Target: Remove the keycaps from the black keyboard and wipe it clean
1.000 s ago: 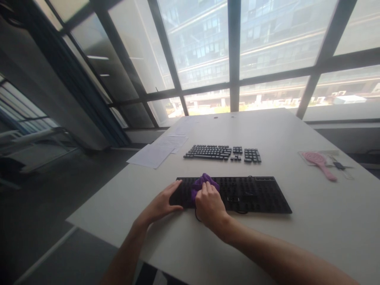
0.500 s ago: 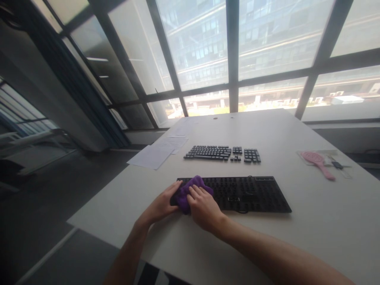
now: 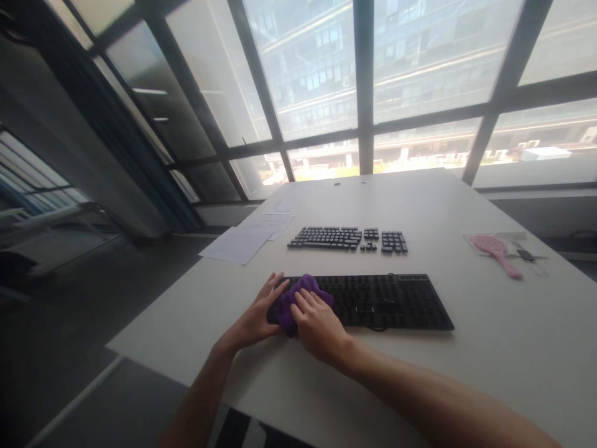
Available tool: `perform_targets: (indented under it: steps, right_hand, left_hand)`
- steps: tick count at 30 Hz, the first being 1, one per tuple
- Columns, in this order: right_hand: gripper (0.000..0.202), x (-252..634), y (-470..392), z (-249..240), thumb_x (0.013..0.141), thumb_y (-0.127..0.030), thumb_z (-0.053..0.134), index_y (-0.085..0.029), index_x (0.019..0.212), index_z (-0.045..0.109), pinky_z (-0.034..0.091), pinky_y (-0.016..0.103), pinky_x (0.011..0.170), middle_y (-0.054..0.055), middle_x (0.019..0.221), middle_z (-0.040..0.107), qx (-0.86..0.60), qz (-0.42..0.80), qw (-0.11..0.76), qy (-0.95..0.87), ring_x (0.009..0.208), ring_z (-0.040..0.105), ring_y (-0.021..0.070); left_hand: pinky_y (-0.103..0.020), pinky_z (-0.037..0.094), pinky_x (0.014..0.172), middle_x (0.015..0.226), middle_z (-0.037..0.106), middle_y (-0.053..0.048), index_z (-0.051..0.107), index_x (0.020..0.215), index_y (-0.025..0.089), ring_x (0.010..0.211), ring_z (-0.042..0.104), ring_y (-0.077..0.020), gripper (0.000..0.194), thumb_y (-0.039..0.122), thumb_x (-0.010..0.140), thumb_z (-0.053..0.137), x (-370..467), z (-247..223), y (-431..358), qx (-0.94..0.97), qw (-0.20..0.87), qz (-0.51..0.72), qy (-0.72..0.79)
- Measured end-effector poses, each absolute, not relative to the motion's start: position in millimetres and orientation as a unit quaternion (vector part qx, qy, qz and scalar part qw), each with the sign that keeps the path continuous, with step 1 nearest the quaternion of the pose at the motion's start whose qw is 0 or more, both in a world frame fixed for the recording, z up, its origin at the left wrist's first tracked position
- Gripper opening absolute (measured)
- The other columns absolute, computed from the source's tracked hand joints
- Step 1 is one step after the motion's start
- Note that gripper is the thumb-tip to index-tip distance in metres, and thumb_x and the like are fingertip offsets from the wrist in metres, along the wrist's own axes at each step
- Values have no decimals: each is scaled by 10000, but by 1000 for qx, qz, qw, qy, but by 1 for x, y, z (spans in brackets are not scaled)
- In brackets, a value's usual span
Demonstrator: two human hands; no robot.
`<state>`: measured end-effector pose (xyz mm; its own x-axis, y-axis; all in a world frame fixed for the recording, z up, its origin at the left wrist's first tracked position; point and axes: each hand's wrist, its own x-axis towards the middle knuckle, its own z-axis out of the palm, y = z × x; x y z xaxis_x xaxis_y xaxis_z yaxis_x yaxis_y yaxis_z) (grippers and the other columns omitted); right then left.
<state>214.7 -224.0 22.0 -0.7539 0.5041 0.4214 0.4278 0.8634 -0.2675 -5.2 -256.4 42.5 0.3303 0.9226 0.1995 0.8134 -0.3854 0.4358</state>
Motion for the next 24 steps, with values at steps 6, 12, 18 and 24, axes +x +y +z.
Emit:
perform_targets:
  steps: [6, 12, 18, 24]
  right_hand:
    - [555, 212, -227, 21, 862, -195, 560, -27, 1388, 506, 293, 476, 1178, 246, 1499, 419, -309, 68, 243, -917, 1430, 327, 364]
    - [390, 212, -221, 22, 860, -148, 534, -47, 1224, 635, 331, 441, 1160, 227, 1415, 529, -302, 73, 232, -922, 1364, 441, 341]
    - [290, 213, -219, 25, 843, -78, 503, -86, 1072, 682, 391, 393, 1110, 172, 1209, 666, -292, 86, 254, -918, 1237, 556, 286]
    - [270, 214, -224, 27, 828, -76, 504, -115, 1033, 675, 404, 367, 1090, 144, 1137, 687, -298, 114, 281, -905, 1169, 585, 249]
  left_hand:
    - [-593, 132, 1212, 1596, 283, -91, 306, 1528, 289, 1502, 131, -330, 860, 349, 798, 758, 6, 43, -253, 836, 156, 172, 497]
    - [-572, 231, 1203, 1551, 376, -94, 377, 1498, 262, 1468, 273, -300, 738, 304, 839, 706, 10, 32, -249, 835, 150, 203, 489]
    - [-512, 353, 1171, 1447, 525, -66, 656, 1249, 258, 1400, 406, -280, 413, 236, 838, 692, 17, 42, -255, 841, 118, 226, 476]
    - [-508, 367, 1164, 1454, 516, -70, 616, 1285, 249, 1380, 433, -268, 451, 171, 843, 656, 20, 44, -257, 833, 129, 251, 475]
